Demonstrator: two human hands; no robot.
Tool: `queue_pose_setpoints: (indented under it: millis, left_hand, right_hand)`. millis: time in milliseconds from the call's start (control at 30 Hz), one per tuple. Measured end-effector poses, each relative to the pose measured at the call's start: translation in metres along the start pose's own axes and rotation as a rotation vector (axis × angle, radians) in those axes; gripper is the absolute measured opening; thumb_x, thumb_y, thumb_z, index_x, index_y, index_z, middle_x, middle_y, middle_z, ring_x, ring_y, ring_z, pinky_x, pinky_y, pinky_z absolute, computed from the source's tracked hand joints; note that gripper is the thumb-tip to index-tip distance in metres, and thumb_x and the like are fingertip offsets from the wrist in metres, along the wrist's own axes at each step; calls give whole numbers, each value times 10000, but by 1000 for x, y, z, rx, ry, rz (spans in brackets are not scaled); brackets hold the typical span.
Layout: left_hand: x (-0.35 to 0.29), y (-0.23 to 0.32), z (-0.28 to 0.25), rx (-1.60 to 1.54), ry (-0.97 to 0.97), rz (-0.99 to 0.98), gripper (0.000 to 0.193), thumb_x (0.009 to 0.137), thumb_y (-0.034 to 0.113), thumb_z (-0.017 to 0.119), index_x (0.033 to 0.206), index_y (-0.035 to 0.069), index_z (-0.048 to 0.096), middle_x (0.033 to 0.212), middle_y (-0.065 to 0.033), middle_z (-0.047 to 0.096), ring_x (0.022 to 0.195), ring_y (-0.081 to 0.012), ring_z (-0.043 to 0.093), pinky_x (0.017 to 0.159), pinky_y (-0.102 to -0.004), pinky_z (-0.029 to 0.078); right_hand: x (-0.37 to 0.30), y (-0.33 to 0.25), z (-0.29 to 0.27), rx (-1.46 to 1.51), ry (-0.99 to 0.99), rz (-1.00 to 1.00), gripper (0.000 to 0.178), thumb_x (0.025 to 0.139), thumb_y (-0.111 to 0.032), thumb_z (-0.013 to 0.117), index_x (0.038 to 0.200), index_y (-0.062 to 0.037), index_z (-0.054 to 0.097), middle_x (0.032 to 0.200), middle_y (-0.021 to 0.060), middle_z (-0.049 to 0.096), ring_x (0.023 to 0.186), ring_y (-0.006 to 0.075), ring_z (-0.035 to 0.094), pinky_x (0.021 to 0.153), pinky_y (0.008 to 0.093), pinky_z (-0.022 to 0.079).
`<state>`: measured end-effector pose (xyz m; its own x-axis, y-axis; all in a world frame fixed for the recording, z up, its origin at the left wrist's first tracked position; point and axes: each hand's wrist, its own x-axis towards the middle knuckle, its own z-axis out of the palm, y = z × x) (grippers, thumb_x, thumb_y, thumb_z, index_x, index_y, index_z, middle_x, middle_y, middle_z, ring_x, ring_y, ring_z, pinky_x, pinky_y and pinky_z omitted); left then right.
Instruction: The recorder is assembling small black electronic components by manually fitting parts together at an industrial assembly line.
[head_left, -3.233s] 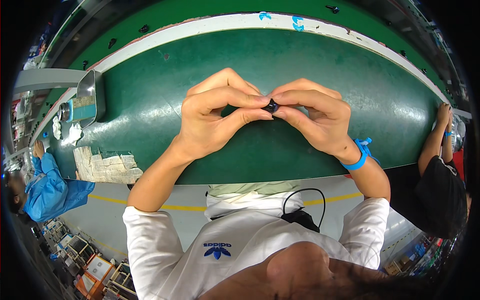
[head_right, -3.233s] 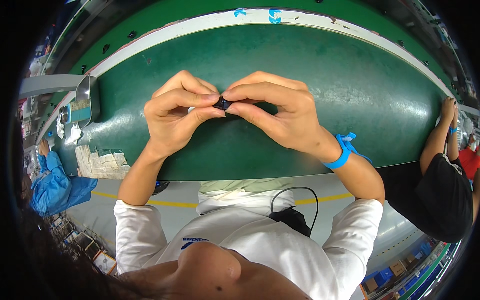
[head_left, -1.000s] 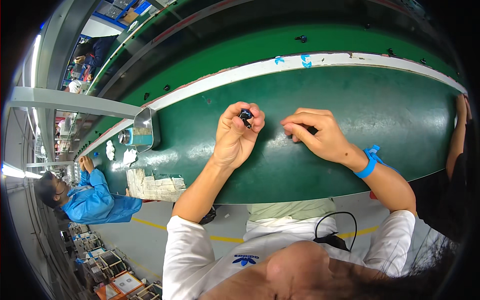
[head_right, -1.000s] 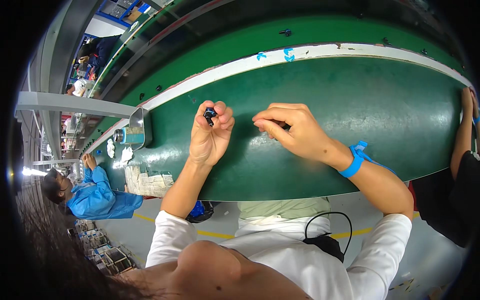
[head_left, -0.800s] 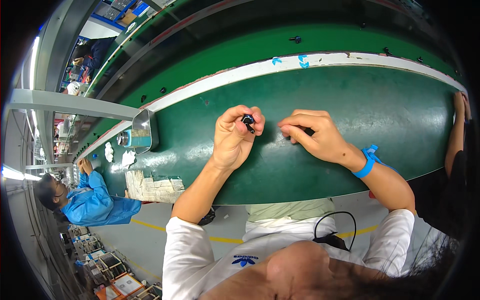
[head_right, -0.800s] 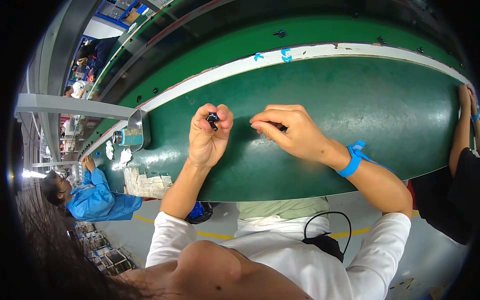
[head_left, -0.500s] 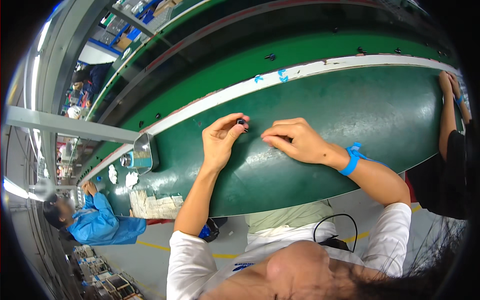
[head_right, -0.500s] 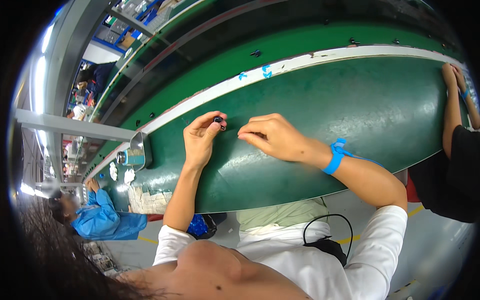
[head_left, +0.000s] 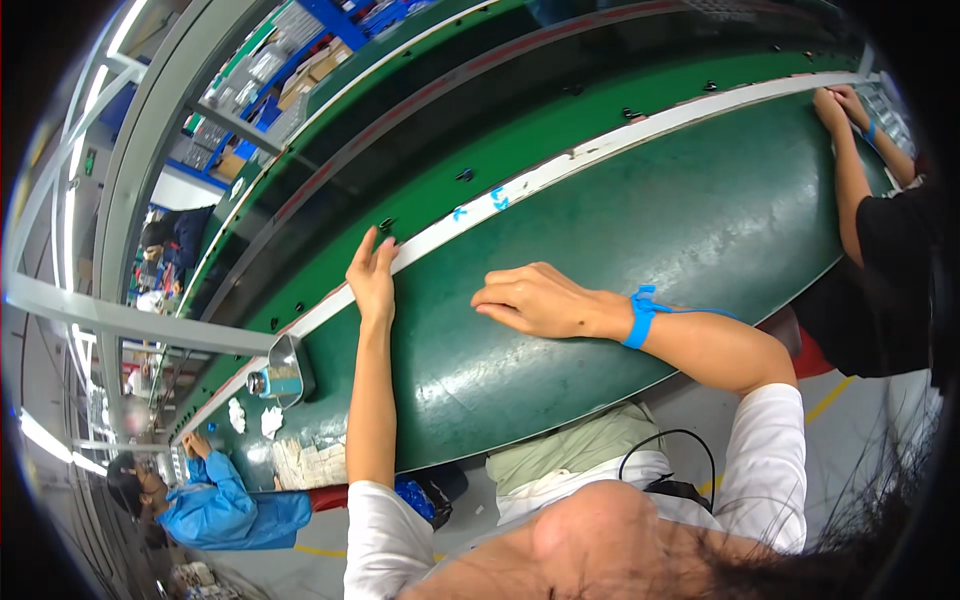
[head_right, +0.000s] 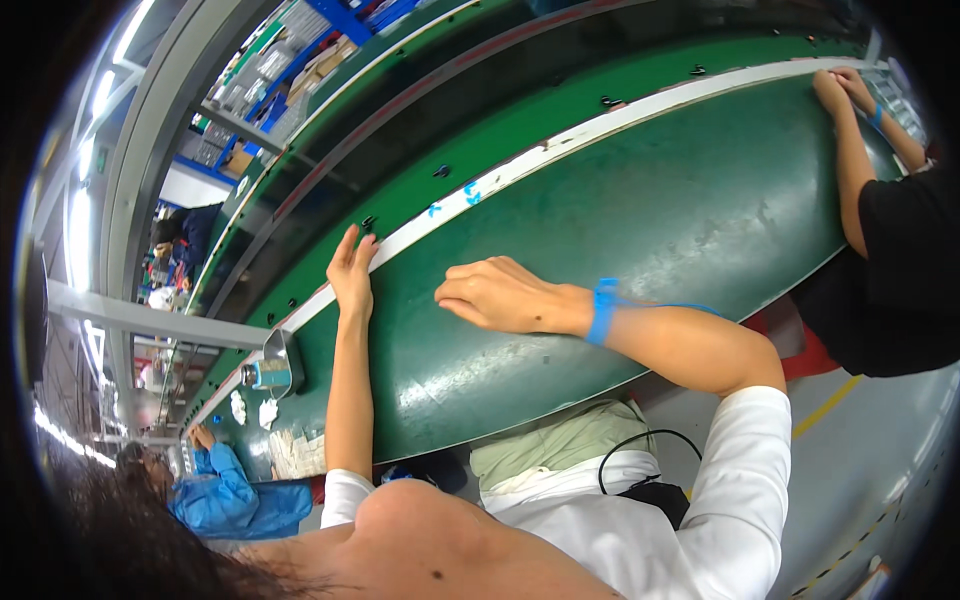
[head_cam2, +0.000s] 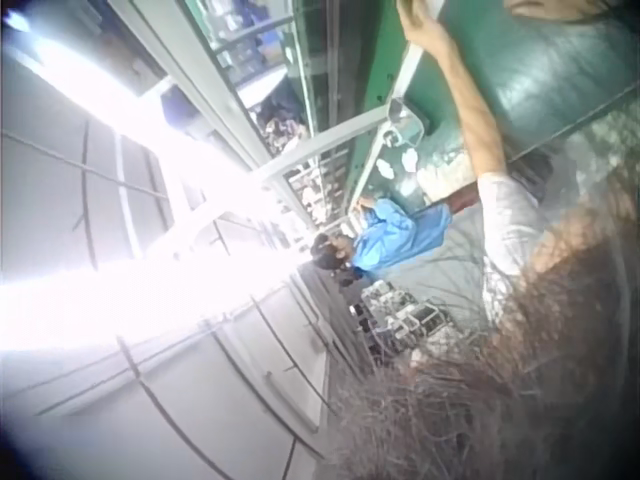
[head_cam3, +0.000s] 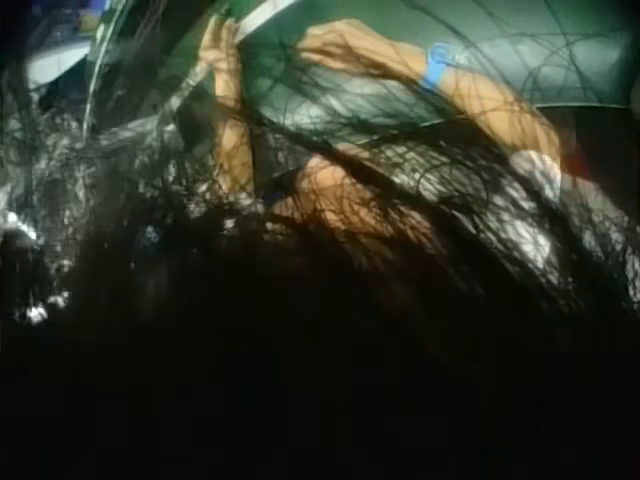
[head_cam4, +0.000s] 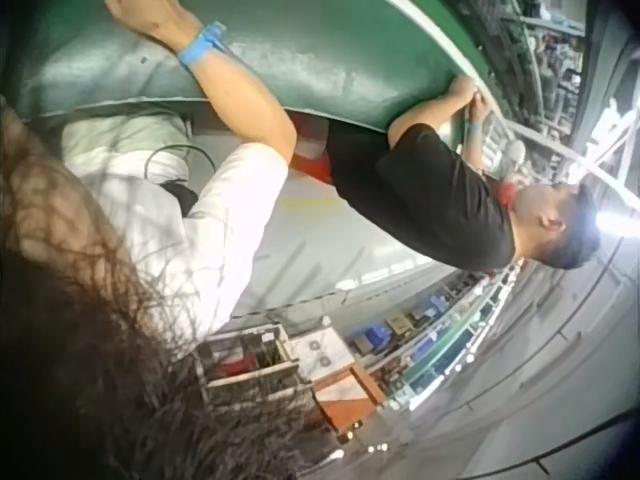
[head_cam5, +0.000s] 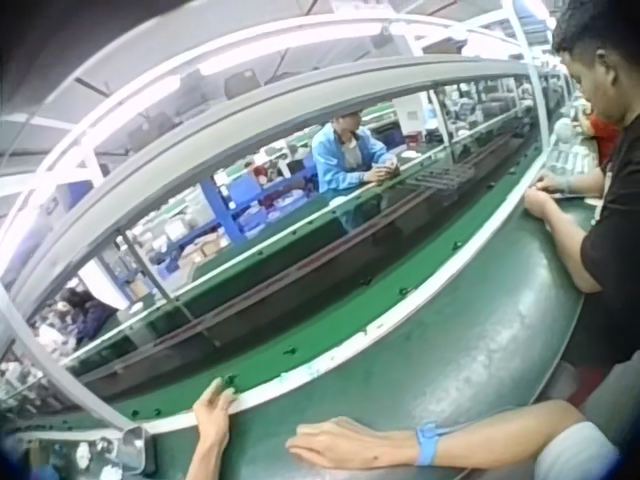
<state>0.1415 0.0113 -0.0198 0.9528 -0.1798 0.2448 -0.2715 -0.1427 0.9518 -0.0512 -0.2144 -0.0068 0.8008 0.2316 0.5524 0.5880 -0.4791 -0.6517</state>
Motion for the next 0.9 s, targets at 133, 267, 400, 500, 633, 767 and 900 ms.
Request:
queue_pose_setpoints:
  millis: [133,267,400,500,633,767,900]
  left_hand:
    - [-25,8,6,-154,-44,-61,459,924,81,635,1341,-58,500,1272,-149,588,1097,-202,606,895,-297,496]
    - [-65,31,21,-116,-91,-86,375,931,55,611,1286,-43,536,1324,-130,546,1090,-188,594,890,-278,492]
    - [-75,27,19,-103,-78,-37,292,927,51,620,1202,-38,584,1164,-78,606,877,-110,570,768,-243,474]
    - [-77,24,17,-49,-179,75,206,930,27,606,1129,-27,611,1088,-53,596,834,-92,555,720,-226,459]
    - [-86,35,18,80,-272,294,121,911,-45,580,1008,-9,644,1022,-35,577,796,-73,542,669,-207,439]
    - [-88,37,17,176,-379,346,110,888,-48,593,969,-24,663,1005,-46,585,770,-77,548,656,-203,439]
    - [-88,38,11,123,-392,283,119,888,-48,593,972,-17,673,994,-52,592,786,-85,556,675,-213,450]
  right_hand:
    - [-1,3,-2,-30,-10,5,122,886,-107,600,962,-50,676,842,114,631,733,343,625,634,435,503]
    - [0,5,-2,-36,0,42,130,883,-100,601,982,-48,668,849,121,612,720,355,615,632,439,501]
    - [14,16,-10,-171,14,75,214,876,-77,604,1086,-50,637,978,126,590,862,334,608,710,423,505]
    - [39,49,-37,-476,77,115,342,835,-14,586,1175,-50,599,1120,141,568,1037,355,558,877,424,485]
    - [77,128,-74,-915,138,219,505,800,27,554,1297,-52,527,1355,178,479,1140,403,512,954,454,456]
    - [94,190,-101,-1167,207,314,543,841,-3,511,1376,-94,473,1468,163,402,1178,422,497,986,485,441]
    - [101,203,-118,-1093,50,522,399,833,-2,522,1216,-60,622,1195,160,608,1046,394,584,881,431,522]
